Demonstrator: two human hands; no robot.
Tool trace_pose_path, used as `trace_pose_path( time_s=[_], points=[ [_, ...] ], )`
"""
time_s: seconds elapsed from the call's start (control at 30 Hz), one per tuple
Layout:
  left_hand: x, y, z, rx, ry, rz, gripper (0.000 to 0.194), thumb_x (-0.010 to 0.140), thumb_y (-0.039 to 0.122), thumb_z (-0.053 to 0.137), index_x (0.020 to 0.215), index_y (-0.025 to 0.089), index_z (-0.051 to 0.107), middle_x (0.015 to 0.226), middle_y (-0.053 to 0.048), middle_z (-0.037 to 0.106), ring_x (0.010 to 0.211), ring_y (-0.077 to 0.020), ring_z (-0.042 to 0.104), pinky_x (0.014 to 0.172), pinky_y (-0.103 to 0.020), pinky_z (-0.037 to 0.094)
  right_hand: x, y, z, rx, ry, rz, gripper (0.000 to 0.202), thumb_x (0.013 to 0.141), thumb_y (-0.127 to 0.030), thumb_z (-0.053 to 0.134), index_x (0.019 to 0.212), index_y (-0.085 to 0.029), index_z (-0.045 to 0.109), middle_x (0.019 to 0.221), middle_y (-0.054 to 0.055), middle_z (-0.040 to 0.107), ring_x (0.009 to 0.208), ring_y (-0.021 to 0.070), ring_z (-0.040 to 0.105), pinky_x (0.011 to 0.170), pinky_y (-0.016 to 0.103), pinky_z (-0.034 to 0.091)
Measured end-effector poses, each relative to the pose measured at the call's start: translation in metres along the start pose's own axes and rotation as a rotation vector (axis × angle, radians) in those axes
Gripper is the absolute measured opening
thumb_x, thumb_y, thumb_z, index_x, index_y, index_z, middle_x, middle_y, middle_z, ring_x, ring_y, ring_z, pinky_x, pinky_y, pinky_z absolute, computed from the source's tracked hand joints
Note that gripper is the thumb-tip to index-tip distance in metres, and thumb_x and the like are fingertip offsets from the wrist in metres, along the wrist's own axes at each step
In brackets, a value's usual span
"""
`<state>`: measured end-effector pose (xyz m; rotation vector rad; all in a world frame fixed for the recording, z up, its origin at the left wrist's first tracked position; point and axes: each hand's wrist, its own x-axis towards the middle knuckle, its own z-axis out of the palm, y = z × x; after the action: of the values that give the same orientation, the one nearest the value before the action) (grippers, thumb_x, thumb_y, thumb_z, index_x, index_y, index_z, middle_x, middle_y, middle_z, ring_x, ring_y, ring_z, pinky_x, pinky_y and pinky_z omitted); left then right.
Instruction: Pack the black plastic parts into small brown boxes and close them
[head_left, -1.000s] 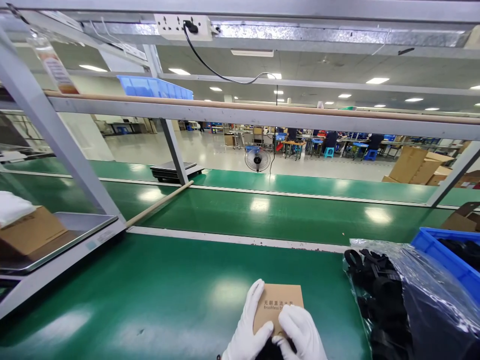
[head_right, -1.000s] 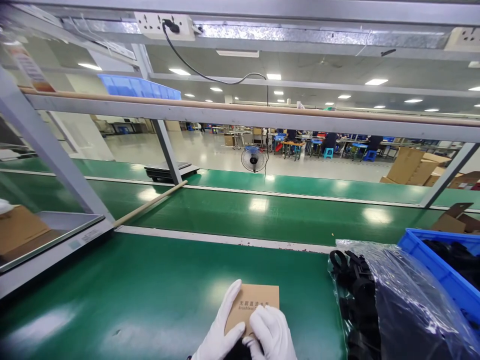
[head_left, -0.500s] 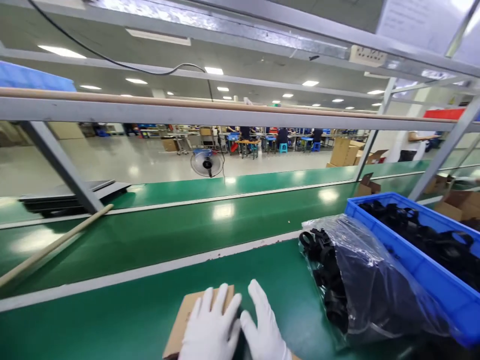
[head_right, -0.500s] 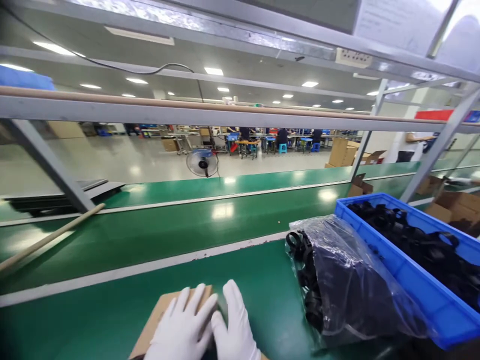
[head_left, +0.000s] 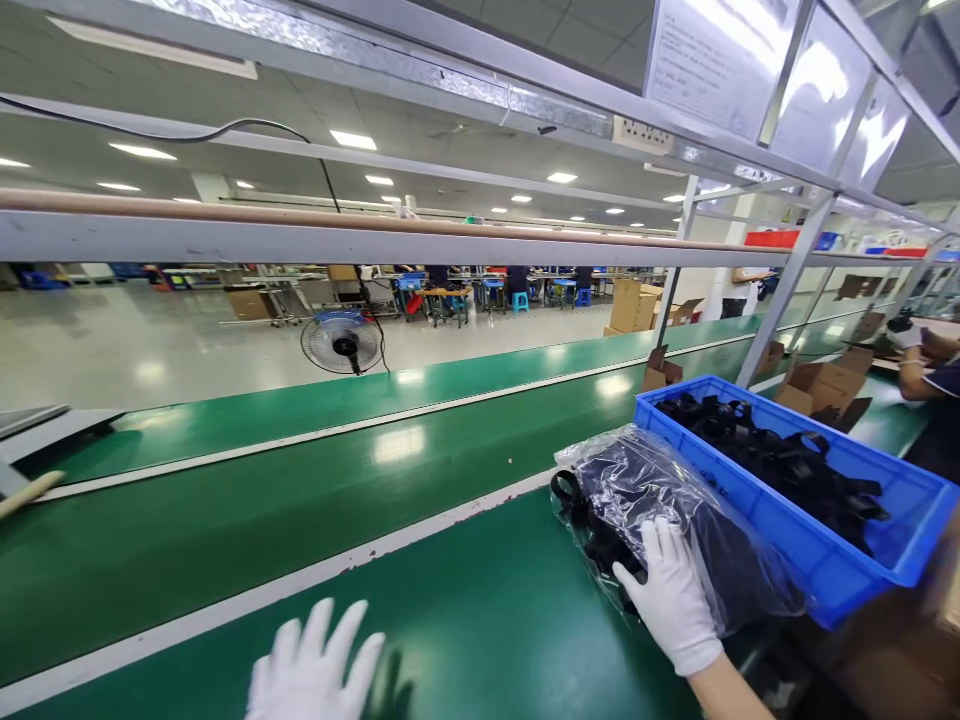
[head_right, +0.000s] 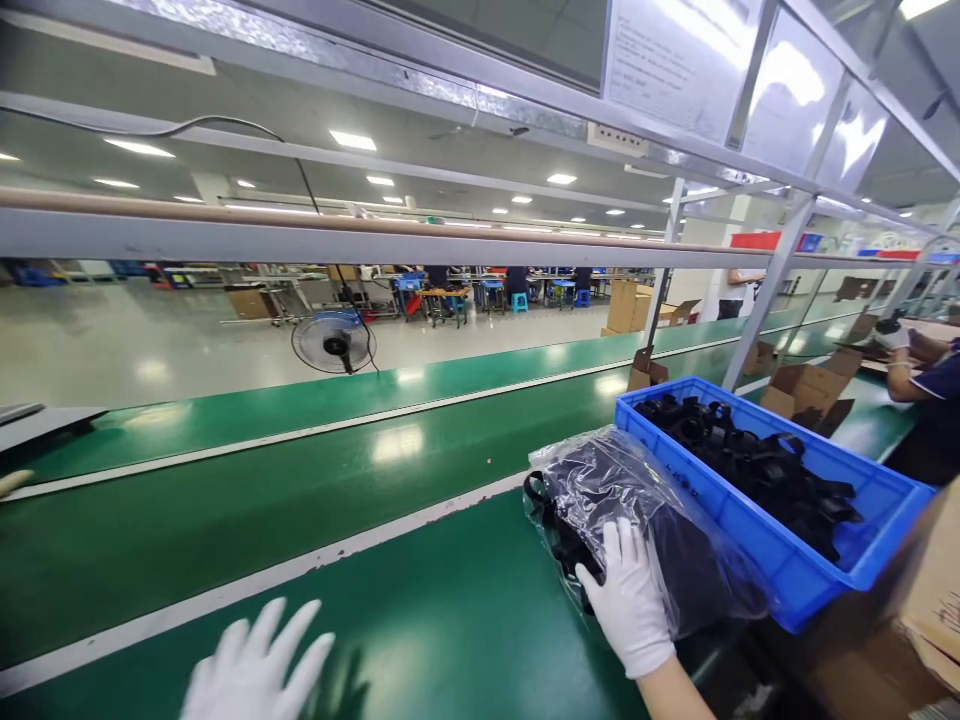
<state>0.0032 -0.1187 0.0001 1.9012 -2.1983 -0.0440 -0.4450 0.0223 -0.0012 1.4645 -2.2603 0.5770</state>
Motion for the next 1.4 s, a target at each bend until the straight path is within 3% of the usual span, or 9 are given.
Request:
trace_pose_path(
  time_s=[0.1, 0.17, 0.3, 0.53, 0.73, 0.87, 1.03, 1.23, 1.4],
  points=[
    [0.004, 0.074, 0.016, 0.078, -0.198, 0.008, 0.06, 0.095, 0.045, 0.045, 0.15, 0.021, 0.049, 0.164, -0.01, 0.035, 0.153, -0.0414, 0.024, 0.125, -0.057, 0.021, 0.022, 0.004, -0.018, 0.038, -0.282, 0.107, 0.081, 0.083, -0.045, 0.07, 0.151, -0.01, 0.044, 0.157, 0.021, 0.041, 0.143, 0.042, 0.04, 0.121, 0.054, 0.028],
    [0.003, 0.094, 0.028, 0.016, -0.271, 0.038, 0.061, 0.096, 0.047, 0.041, 0.152, 0.023, 0.045, 0.166, -0.008, 0.032, 0.155, -0.0398, 0.021, 0.126, -0.057, 0.02, 0.037, -0.003, -0.031, 0.116, -0.473, 0.223, 0.094, 0.078, -0.043, 0.072, 0.159, -0.019, 0.03, 0.161, 0.019, 0.035, 0.132, 0.0409, 0.054, 0.111, 0.054, 0.04],
    [0.002, 0.079, 0.058, -0.151, -0.295, 0.138, 0.061, 0.095, 0.05, 0.039, 0.146, 0.019, 0.054, 0.161, -0.01, 0.042, 0.153, -0.039, 0.025, 0.126, -0.059, 0.02, 0.059, -0.023, -0.04, 0.183, -0.596, 0.338, 0.105, 0.068, -0.039, 0.078, 0.16, -0.026, 0.027, 0.163, 0.023, 0.027, 0.119, 0.0375, 0.065, 0.093, 0.045, 0.053],
    [0.01, 0.046, 0.084, -0.404, -0.127, 0.202, 0.048, 0.094, 0.043, 0.041, 0.13, 0.025, 0.068, 0.146, -0.006, 0.061, 0.146, -0.0336, 0.043, 0.123, -0.059, 0.032, 0.031, -0.108, -0.03, 0.147, -0.589, 0.113, 0.055, 0.072, -0.009, 0.072, 0.122, -0.031, 0.069, 0.16, 0.01, 0.037, 0.116, 0.0301, 0.066, 0.097, 0.04, 0.052],
    [0.009, 0.039, 0.085, -0.605, -0.144, 0.16, 0.055, 0.096, 0.035, 0.026, 0.135, 0.018, 0.062, 0.15, -0.007, 0.056, 0.149, -0.0285, 0.039, 0.129, -0.055, 0.022, 0.006, -0.217, -0.03, 0.113, -0.578, -0.123, 0.062, 0.078, -0.024, 0.079, 0.136, -0.026, 0.056, 0.154, 0.019, 0.045, 0.111, 0.0375, 0.065, 0.087, 0.05, 0.056],
    [0.009, 0.041, 0.085, -0.786, -0.146, 0.031, 0.061, 0.098, 0.042, 0.02, 0.144, 0.016, 0.05, 0.156, -0.009, 0.049, 0.151, -0.0245, 0.036, 0.131, -0.049, 0.017, 0.0, -0.252, -0.042, 0.339, -0.49, -0.375, 0.05, 0.08, -0.046, 0.078, 0.122, -0.027, 0.059, 0.134, 0.01, 0.062, 0.097, 0.0317, 0.069, 0.079, 0.043, 0.057],
    [0.009, 0.047, 0.076, -0.8, -0.161, 0.021, 0.056, 0.097, 0.042, 0.029, 0.14, 0.016, 0.054, 0.154, -0.009, 0.052, 0.149, -0.0252, 0.039, 0.131, -0.047, 0.016, 0.019, -0.216, -0.048, 0.32, -0.348, -0.375, 0.007, 0.091, -0.032, 0.065, 0.095, -0.026, 0.063, 0.097, -0.002, 0.068, 0.085, 0.02, 0.067, 0.076, 0.03, 0.051],
    [0.005, 0.054, 0.074, -0.687, -0.17, 0.025, 0.054, 0.096, 0.046, 0.037, 0.139, 0.021, 0.057, 0.152, -0.008, 0.055, 0.15, -0.0278, 0.037, 0.127, -0.05, 0.029, 0.038, -0.103, -0.025, 0.055, -0.304, -0.045, 0.038, 0.1, -0.02, 0.041, 0.131, -0.016, 0.063, 0.139, 0.016, 0.061, 0.128, 0.0302, 0.058, 0.109, 0.044, 0.042],
    [0.003, 0.051, 0.08, -0.602, -0.168, 0.239, 0.046, 0.095, 0.043, 0.039, 0.127, 0.024, 0.066, 0.142, -0.005, 0.064, 0.144, -0.0254, 0.046, 0.128, -0.046, 0.029, 0.014, -0.072, -0.012, -0.008, -0.468, 0.025, 0.036, 0.091, -0.024, 0.057, 0.124, -0.015, 0.069, 0.109, 0.016, 0.075, 0.102, 0.0332, 0.072, 0.09, 0.046, 0.054]
  ],
)
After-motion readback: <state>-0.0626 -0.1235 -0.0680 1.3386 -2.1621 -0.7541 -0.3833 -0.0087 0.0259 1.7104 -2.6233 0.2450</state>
